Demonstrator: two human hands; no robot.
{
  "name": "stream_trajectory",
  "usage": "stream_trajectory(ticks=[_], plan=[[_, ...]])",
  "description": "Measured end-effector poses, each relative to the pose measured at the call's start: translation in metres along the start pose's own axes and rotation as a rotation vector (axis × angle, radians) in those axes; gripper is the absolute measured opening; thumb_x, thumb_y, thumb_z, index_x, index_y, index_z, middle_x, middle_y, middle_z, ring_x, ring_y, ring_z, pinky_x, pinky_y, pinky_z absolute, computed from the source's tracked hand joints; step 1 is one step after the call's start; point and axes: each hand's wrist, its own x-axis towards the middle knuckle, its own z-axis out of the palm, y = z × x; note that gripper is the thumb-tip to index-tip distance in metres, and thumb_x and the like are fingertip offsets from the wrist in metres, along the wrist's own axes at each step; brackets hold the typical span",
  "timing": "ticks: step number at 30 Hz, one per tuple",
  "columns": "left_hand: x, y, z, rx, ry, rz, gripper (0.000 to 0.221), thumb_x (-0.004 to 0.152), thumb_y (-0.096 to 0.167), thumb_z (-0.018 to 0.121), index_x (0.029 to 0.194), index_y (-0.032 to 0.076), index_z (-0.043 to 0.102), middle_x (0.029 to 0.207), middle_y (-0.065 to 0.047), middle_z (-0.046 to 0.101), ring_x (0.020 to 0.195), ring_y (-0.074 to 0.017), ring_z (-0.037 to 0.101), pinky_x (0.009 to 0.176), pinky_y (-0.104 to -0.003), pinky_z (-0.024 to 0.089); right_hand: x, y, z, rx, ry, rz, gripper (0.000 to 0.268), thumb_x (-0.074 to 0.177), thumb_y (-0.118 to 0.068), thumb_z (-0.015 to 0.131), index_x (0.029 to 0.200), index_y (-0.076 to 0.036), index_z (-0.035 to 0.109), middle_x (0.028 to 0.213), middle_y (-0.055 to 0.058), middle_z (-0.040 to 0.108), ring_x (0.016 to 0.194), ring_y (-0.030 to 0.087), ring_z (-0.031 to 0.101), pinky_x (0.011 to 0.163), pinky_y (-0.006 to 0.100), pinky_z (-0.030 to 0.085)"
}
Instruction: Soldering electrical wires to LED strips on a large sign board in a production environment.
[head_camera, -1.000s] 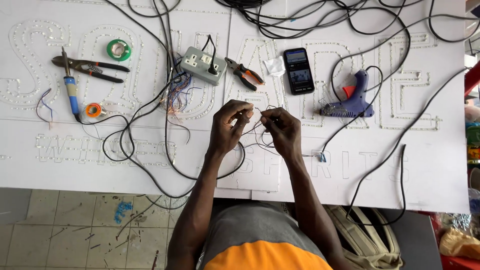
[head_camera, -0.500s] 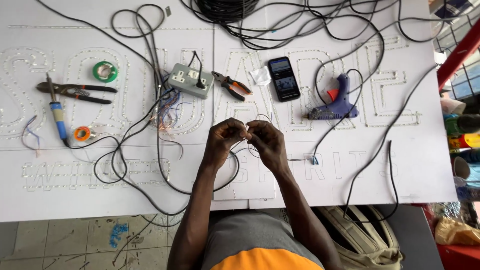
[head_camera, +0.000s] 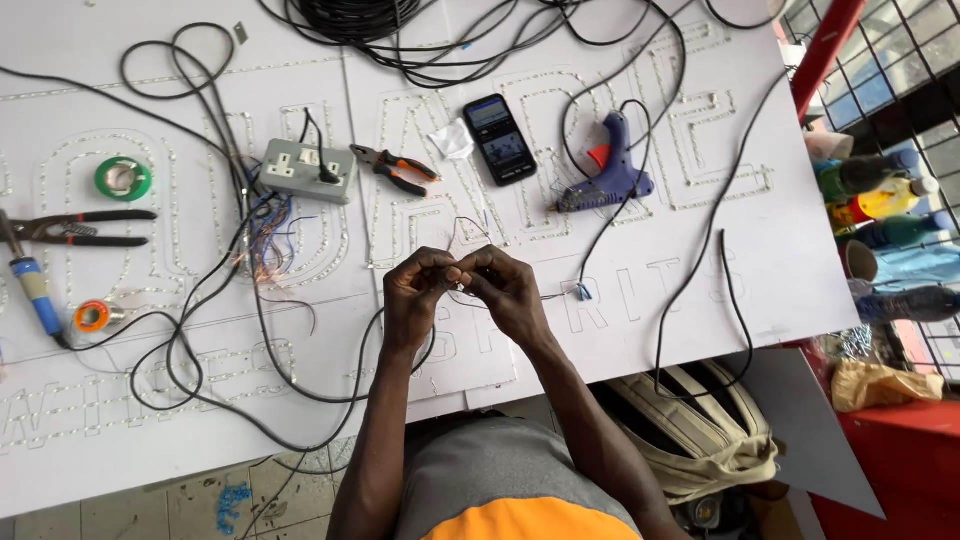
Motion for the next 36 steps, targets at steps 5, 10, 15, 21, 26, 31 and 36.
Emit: stream_trajectory(ticks=[5,10,15,21,26,31,36], plan=[[-0.005,0.002,0.019,0.025,-0.037,-0.042,0.011,0.108,0.008,0.081,0.108,-0.002,0.077,0.100,-0.011,0.075,0.090,-0.0142,0.076,0.082,-0.028,0.065,-0.010,-0.008,-0.018,-0.214,0.038,-0.079,0.010,0.102,0.002,0.083,0.111,0.000,0.080,0.096,0.010,0.076,0.085,0.017,0.074,0.081,0.037,0.066],[-0.006,-0.016,0.021,0.023,-0.074,-0.110,0.016,0.114,0.014,0.074,0.108,0.000,0.075,0.094,-0.011,0.073,0.089,-0.0138,0.070,0.082,-0.030,0.061,-0.013,-0.009,-0.034,-0.431,0.017,-0.174,0.016,0.101,0.002,0.083,0.115,-0.005,0.080,0.101,0.013,0.078,0.082,0.025,0.078,0.077,0.040,0.064],[-0.005,-0.023,0.020,0.052,-0.096,-0.127,0.020,0.117,0.017,0.067,0.112,-0.001,0.074,0.095,-0.016,0.073,0.089,-0.0209,0.074,0.081,-0.034,0.064,-0.014,-0.004,-0.044,-0.495,-0.004,-0.230,0.008,0.108,-0.001,0.078,0.114,-0.006,0.081,0.095,0.014,0.074,0.077,0.026,0.072,0.073,0.040,0.062],[-0.005,-0.023,0.022,0.115,-0.098,-0.077,0.019,0.120,0.013,0.060,0.114,-0.001,0.072,0.094,-0.013,0.072,0.090,-0.0197,0.074,0.080,-0.034,0.065,-0.019,0.003,-0.042,-0.292,-0.012,-0.156,0.010,0.114,0.000,0.066,0.119,-0.001,0.076,0.091,0.010,0.068,0.071,0.020,0.073,0.071,0.036,0.063],[-0.001,-0.020,0.035,0.108,-0.011,-0.045,0.017,0.119,0.011,0.060,0.114,0.000,0.072,0.090,-0.013,0.072,0.082,-0.0160,0.069,0.074,-0.028,0.061,-0.011,-0.011,-0.037,-0.288,-0.032,-0.123,0.012,0.112,-0.002,0.070,0.120,0.003,0.078,0.095,0.013,0.064,0.057,0.018,0.067,0.060,0.035,0.059],[0.004,0.001,0.038,0.004,-0.032,-0.048,0.020,0.119,0.014,0.065,0.120,-0.002,0.077,0.101,-0.015,0.077,0.089,-0.0159,0.073,0.078,-0.028,0.064,-0.001,-0.014,-0.047,-0.301,0.014,-0.131,0.014,0.113,-0.005,0.071,0.117,0.005,0.080,0.095,0.014,0.066,0.057,0.017,0.070,0.058,0.033,0.059],[0.007,0.005,0.032,0.167,-0.059,0.037,0.011,0.109,0.011,0.081,0.112,0.000,0.080,0.084,-0.011,0.074,0.076,-0.0130,0.069,0.074,-0.028,0.063,0.001,-0.009,-0.050,-0.255,-0.055,-0.040,0.016,0.113,-0.006,0.071,0.115,0.008,0.080,0.092,0.011,0.062,0.056,0.015,0.067,0.057,0.030,0.056]])
